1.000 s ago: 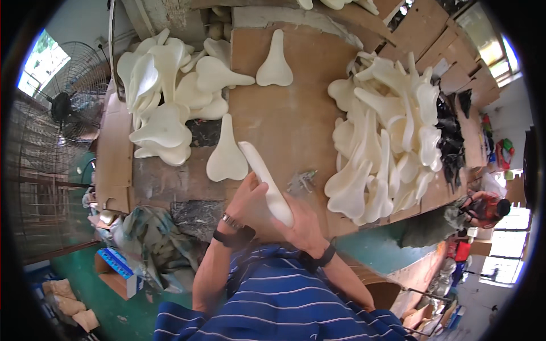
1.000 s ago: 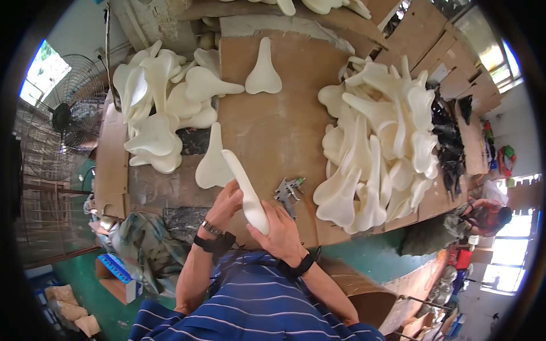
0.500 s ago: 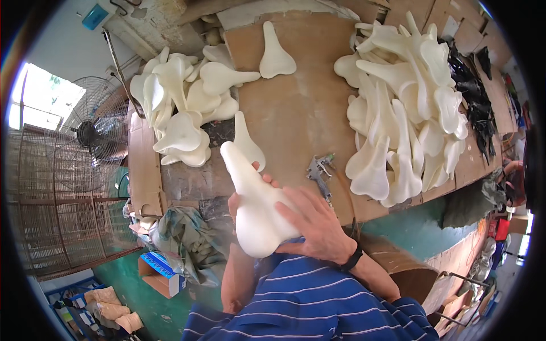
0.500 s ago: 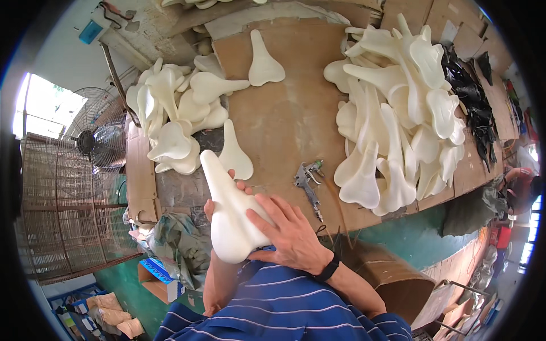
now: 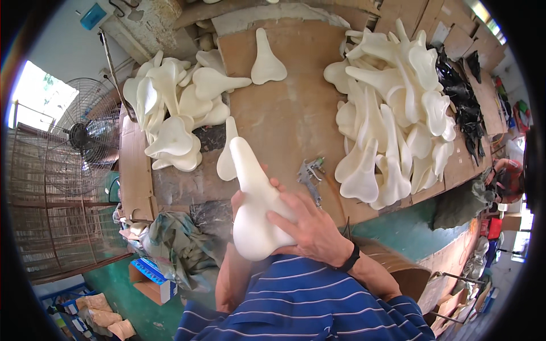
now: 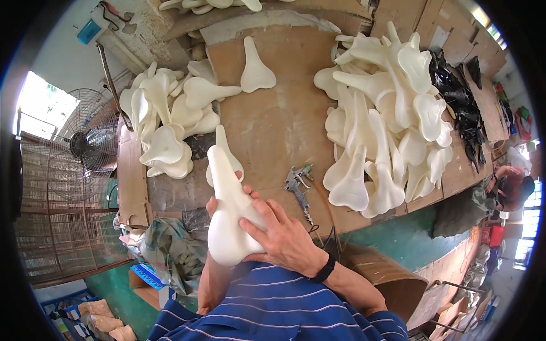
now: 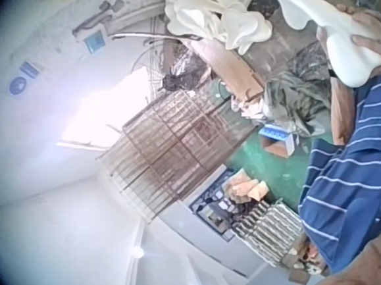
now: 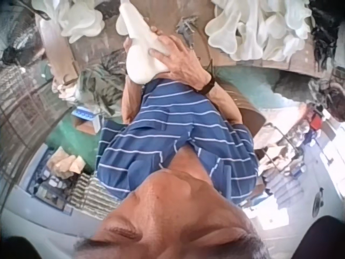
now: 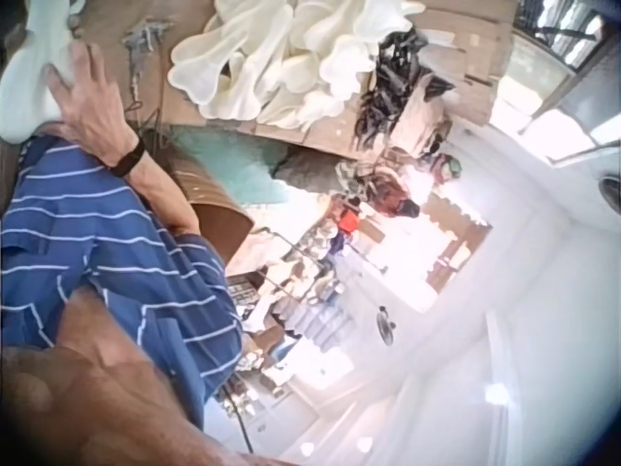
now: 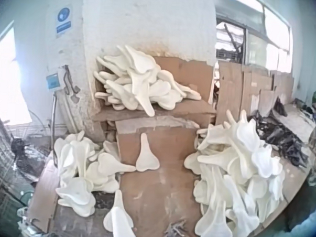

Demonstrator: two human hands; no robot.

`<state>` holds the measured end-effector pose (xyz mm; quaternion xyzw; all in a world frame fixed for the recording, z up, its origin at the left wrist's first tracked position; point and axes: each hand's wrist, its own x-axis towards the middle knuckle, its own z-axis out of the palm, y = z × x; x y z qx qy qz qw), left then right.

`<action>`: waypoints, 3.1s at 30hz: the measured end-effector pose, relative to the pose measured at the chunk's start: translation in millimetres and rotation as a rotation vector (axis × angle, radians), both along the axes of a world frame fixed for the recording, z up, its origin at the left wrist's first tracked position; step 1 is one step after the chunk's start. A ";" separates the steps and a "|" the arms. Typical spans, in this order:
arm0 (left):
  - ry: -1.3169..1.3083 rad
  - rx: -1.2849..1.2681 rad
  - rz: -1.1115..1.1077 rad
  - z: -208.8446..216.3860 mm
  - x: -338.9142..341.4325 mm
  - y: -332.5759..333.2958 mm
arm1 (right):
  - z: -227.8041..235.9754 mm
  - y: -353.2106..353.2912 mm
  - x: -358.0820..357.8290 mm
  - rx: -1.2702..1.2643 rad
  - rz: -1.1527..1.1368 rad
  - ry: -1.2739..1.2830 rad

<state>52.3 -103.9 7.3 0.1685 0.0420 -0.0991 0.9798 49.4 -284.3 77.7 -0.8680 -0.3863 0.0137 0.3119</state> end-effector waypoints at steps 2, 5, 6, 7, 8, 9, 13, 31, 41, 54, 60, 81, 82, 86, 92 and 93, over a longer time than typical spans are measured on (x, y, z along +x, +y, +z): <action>0.012 -0.020 0.002 0.2 3.3 0.8 | 2.4 2.0 2.1 0.006 -0.013 -0.013; 0.052 -0.037 0.014 3.6 6.1 3.9 | 3.2 8.0 4.0 0.018 -0.030 -0.040; 0.071 -0.041 0.017 4.1 6.7 4.8 | 2.5 9.7 3.9 0.022 -0.038 -0.049; 0.070 -0.041 0.009 4.0 7.9 5.7 | 3.0 10.6 4.2 0.016 -0.037 -0.051; 0.071 -0.040 -0.001 3.9 9.2 6.4 | 3.8 11.4 4.4 0.011 -0.039 -0.052; 0.072 -0.039 -0.011 3.8 10.4 7.1 | 4.3 11.9 4.6 0.006 -0.042 -0.053; 0.081 -0.024 -0.023 3.7 11.0 10.6 | 4.5 14.4 6.0 -0.028 -0.032 -0.050; 0.087 0.022 -0.059 -2.1 13.1 6.9 | -0.5 6.8 0.9 -0.012 -0.064 -0.079; 0.378 0.344 -0.183 -0.1 20.6 14.3 | -57.8 -24.1 5.9 0.343 -0.068 0.280; 0.252 0.637 -0.056 -6.9 -6.9 -17.8 | -102.2 -59.2 -23.1 1.220 -0.269 1.416; 0.231 0.620 -0.032 -20.6 -12.7 -26.5 | -120.9 -77.6 -24.2 1.001 -0.251 1.325; -0.096 0.680 0.007 -6.9 -15.0 29.8 | -29.5 22.2 17.2 0.156 -0.561 0.085; -0.101 0.678 0.000 -5.7 -15.8 33.8 | -28.5 27.7 16.8 0.144 -0.579 0.086; -0.107 0.657 -0.045 -2.0 -17.9 49.3 | -29.5 48.1 11.1 0.131 -0.662 0.106; -0.109 0.631 -0.095 -4.5 -15.2 68.3 | -27.2 73.0 1.6 0.071 -0.756 0.026; -0.101 0.623 -0.110 -6.1 -14.3 72.0 | -28.1 76.4 -0.5 0.053 -0.764 -0.006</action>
